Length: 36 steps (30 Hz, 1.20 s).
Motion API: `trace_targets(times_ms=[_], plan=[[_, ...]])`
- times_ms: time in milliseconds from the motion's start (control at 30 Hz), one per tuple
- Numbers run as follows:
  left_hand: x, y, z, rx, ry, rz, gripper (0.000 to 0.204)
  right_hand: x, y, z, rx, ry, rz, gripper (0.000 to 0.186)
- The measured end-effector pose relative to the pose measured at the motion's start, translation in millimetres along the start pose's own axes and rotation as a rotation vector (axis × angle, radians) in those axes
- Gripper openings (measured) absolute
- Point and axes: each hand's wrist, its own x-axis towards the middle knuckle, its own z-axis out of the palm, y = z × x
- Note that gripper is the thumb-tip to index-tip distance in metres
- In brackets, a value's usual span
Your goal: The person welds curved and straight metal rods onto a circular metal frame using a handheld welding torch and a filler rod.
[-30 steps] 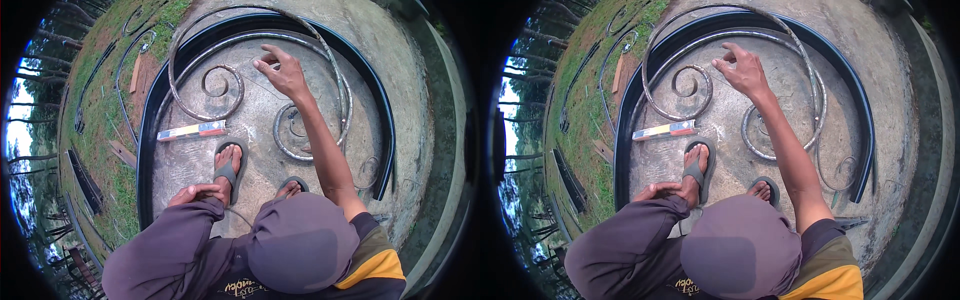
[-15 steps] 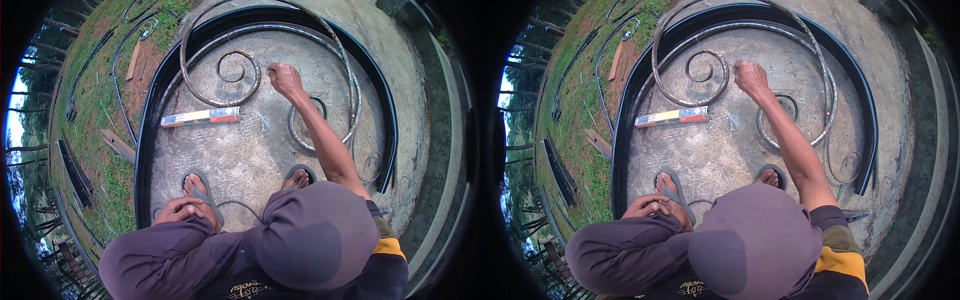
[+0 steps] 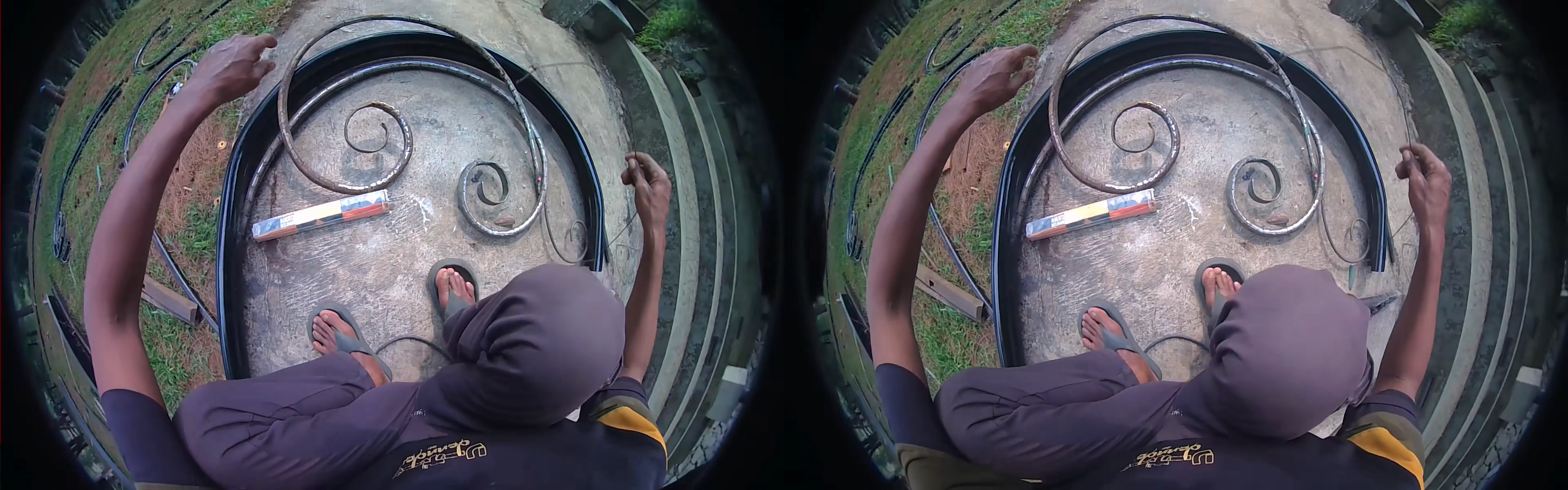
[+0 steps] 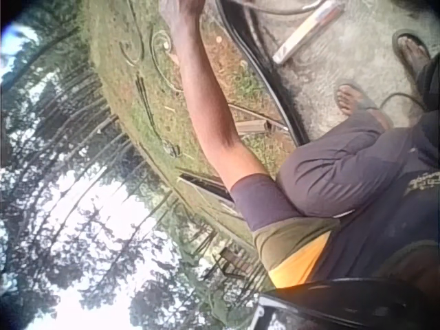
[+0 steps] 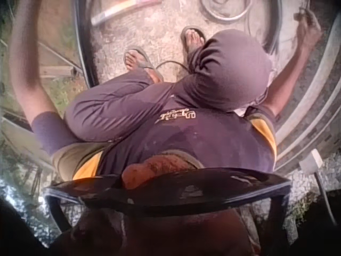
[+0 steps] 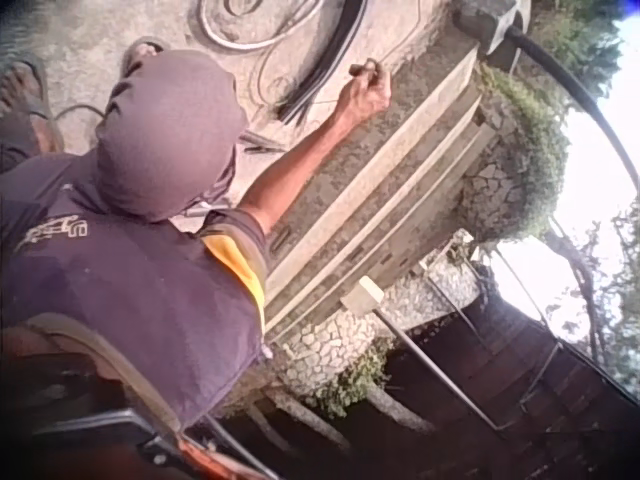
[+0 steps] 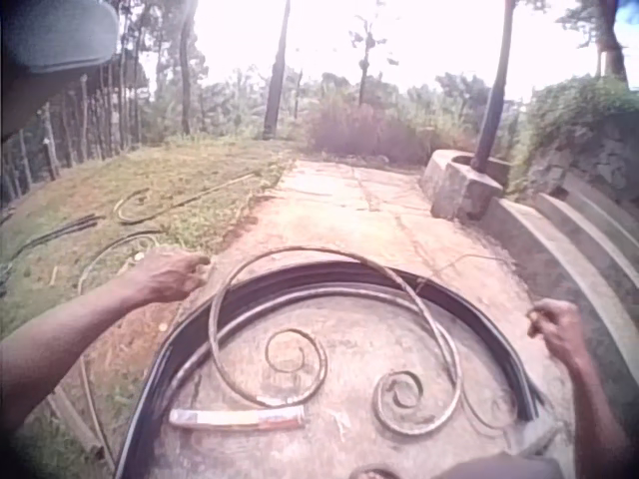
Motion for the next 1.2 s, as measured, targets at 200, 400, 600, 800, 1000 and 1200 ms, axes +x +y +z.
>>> trace_targets(times_ms=[200,400,600,800,1000,1200], plan=[[46,-48,142,-0.254,-0.043,-0.17,0.086,-149,74,-25,-0.667,-0.279,0.393,0.027],[96,-69,210,-0.417,-0.082,-0.351,0.1,-89,43,24,-0.703,-0.335,0.267,0.047],[106,-57,234,-0.297,0.155,-0.344,0.039,51,3,118,-0.596,-0.483,-0.021,0.049],[73,-33,192,-0.424,0.477,-0.381,0.027,130,-17,189,-0.448,-0.362,-0.21,0.056],[38,-5,116,-0.516,0.796,-0.248,0.026,178,-31,219,-0.247,0.198,-0.157,0.041],[-9,21,43,-0.629,0.855,-0.273,0.029,173,-40,165,-0.184,0.425,-0.086,0.034]])
